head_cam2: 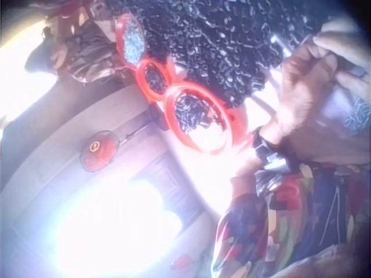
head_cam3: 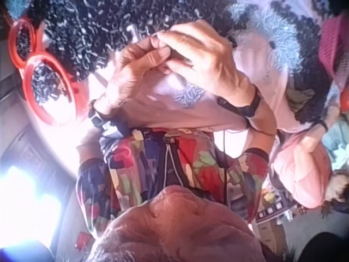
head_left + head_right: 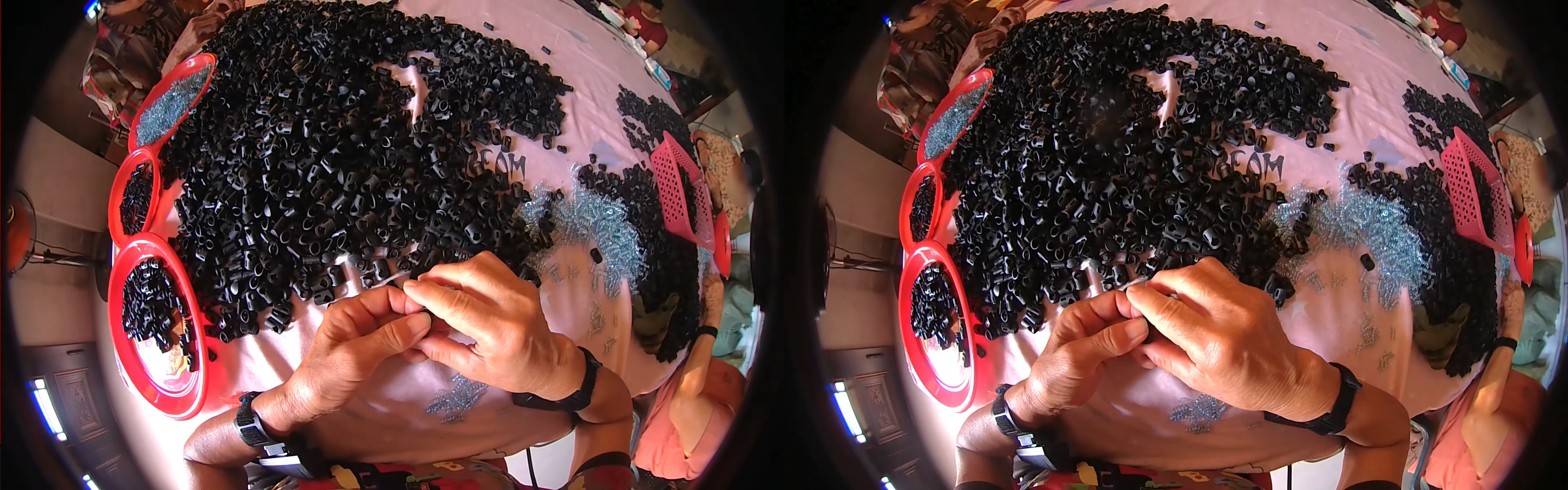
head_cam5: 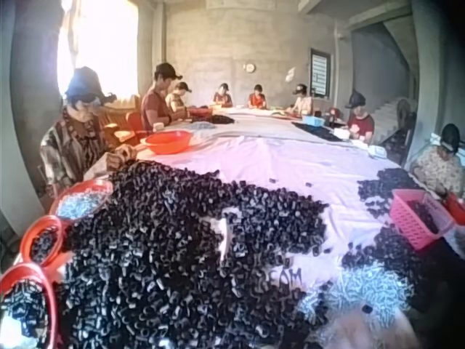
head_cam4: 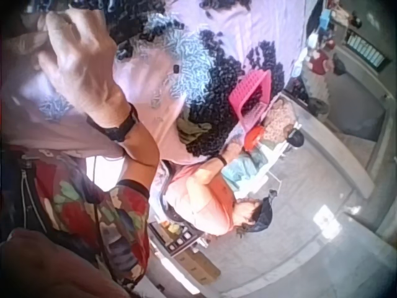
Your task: The recorder is sitting at a table with a large pile of small black plastic components and is manually assembling them.
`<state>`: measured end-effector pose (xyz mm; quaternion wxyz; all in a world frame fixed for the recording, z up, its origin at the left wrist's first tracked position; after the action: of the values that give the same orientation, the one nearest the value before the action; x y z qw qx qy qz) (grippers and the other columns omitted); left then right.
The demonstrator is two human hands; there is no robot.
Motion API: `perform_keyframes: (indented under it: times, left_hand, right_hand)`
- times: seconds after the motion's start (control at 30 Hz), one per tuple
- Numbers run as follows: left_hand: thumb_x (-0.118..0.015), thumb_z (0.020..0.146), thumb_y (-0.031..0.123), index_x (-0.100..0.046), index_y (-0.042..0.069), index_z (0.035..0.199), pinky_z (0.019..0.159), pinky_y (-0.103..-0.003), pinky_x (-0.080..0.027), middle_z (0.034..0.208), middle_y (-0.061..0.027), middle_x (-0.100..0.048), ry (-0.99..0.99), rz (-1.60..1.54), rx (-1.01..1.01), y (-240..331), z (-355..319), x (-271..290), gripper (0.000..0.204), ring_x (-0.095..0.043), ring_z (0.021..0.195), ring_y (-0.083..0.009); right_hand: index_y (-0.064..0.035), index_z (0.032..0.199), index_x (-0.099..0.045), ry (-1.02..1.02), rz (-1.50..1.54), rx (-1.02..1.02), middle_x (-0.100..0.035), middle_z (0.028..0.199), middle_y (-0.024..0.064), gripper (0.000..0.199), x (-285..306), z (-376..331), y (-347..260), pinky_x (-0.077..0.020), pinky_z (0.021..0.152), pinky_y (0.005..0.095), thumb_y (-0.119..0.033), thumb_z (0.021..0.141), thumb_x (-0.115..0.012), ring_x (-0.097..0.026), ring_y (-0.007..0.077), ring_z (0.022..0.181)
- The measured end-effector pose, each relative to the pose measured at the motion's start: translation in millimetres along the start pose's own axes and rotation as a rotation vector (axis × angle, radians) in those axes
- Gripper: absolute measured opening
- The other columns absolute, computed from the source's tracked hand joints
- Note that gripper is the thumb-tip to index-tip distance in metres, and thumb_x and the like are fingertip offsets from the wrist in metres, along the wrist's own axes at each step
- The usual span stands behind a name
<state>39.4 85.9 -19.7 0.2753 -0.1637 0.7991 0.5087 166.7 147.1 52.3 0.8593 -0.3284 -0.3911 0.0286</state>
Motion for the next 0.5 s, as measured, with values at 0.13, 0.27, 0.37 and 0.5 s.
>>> perform_keyframes:
  times: [0.13, 0.27, 0.37, 0.5]
  left_hand:
    - [-0.061, 0.111, 0.021, -0.065, -0.002, 0.131, 0.089, -0.026, -0.057, 0.115, -0.0052, -0.073, -0.004, 0.059, -0.007, 0.6, -0.1, -0.6, 0.031, -0.067, 0.101, -0.0094]
    - [-0.062, 0.109, 0.021, -0.068, -0.005, 0.127, 0.090, -0.030, -0.058, 0.108, -0.0070, -0.073, 0.001, 0.118, 0.060, -0.1, -2.4, -0.9, 0.032, -0.071, 0.094, -0.0141]
    - [-0.061, 0.110, 0.022, -0.070, -0.005, 0.125, 0.089, -0.030, -0.058, 0.108, -0.0077, -0.074, -0.008, 0.176, 0.050, 1.1, -2.3, -3.9, 0.032, -0.071, 0.092, -0.0145]
    - [-0.059, 0.111, 0.024, -0.073, -0.005, 0.117, 0.088, -0.031, -0.059, 0.106, -0.0089, -0.075, 0.015, 0.180, 0.047, 2.7, -2.9, -2.4, 0.032, -0.072, 0.092, -0.0154]
  right_hand:
    - [-0.0012, 0.119, -0.072, 0.029, 0.023, 0.016, -0.072, 0.103, 0.0099, 0.052, 2.5, 0.2, 0.9, -0.0582, 0.068, 0.0362, -0.003, 0.070, -0.089, -0.068, 0.0270, 0.082]
    - [0.0001, 0.121, -0.072, 0.013, 0.028, 0.031, -0.072, 0.101, 0.0111, 0.052, 4.1, 1.1, 1.5, -0.0581, 0.068, 0.0363, -0.001, 0.071, -0.087, -0.068, 0.0278, 0.081]
    - [0.0007, 0.121, -0.071, 0.000, 0.026, 0.030, -0.071, 0.101, 0.0115, 0.054, 1.5, 0.4, 2.3, -0.0580, 0.068, 0.0364, -0.004, 0.070, -0.089, -0.068, 0.0276, 0.079]
    - [0.0013, 0.122, -0.071, -0.006, 0.049, 0.049, -0.071, 0.100, 0.0114, 0.059, 1.6, 1.1, 1.7, -0.0579, 0.067, 0.0361, -0.007, 0.068, -0.092, -0.068, 0.0273, 0.078]
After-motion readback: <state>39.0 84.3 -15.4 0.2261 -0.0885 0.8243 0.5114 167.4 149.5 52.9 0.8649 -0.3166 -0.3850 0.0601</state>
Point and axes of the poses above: each hand's wrist, its own z-axis towards the middle knuckle, its own x-axis out of the back of the hand, y = z × x, the point moved 7 cm from there along z, towards the middle knuckle
